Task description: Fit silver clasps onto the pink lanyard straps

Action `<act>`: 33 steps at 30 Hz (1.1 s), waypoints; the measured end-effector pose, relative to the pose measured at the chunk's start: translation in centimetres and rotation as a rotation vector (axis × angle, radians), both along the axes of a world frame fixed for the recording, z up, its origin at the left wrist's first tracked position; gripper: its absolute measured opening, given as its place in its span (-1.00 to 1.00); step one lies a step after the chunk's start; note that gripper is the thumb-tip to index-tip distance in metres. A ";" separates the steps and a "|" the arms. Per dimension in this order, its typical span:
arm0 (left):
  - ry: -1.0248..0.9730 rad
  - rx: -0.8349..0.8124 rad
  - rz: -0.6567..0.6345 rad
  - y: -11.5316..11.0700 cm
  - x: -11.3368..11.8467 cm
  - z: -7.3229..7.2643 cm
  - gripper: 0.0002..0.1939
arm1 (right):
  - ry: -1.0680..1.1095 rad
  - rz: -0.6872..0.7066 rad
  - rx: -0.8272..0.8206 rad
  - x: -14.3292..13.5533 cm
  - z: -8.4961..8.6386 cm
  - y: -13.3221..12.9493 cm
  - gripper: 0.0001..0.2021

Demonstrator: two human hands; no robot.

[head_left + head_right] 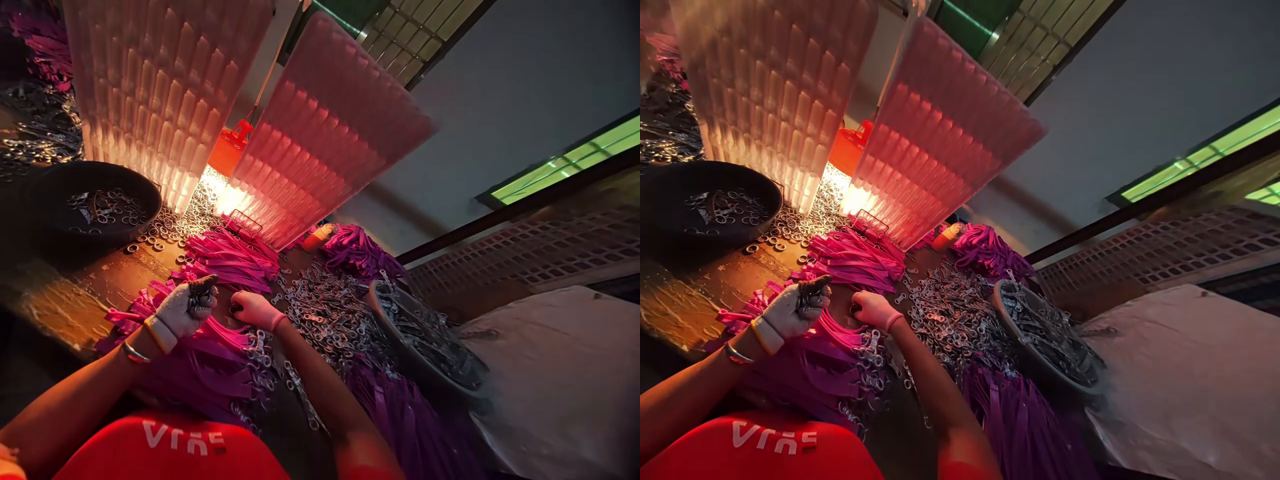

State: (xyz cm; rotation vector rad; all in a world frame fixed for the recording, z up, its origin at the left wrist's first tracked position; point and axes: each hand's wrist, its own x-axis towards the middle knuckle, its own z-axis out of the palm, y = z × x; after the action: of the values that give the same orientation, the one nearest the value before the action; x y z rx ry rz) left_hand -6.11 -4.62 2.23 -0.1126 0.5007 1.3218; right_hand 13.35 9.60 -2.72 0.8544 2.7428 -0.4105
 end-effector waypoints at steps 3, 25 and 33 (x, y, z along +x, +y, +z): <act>0.019 0.034 0.012 -0.3 -0.4 -0.1 -0.73 | 0.012 -0.029 -0.030 -0.5 0.1 0.2 -0.80; 1.147 0.482 -0.391 0.0 0.8 0.1 -0.75 | 0.786 -0.497 -0.449 0.4 7.9 -9.3 -0.55; 1.181 0.537 -0.369 -0.4 2.2 1.0 -0.77 | 0.774 -0.412 -0.182 1.6 8.0 -10.9 -0.67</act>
State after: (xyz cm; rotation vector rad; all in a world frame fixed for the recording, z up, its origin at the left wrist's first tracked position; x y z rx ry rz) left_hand -3.90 -5.05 3.22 1.2123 1.0568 1.0030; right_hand 14.96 -1.31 5.24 1.4539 3.0772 -1.2853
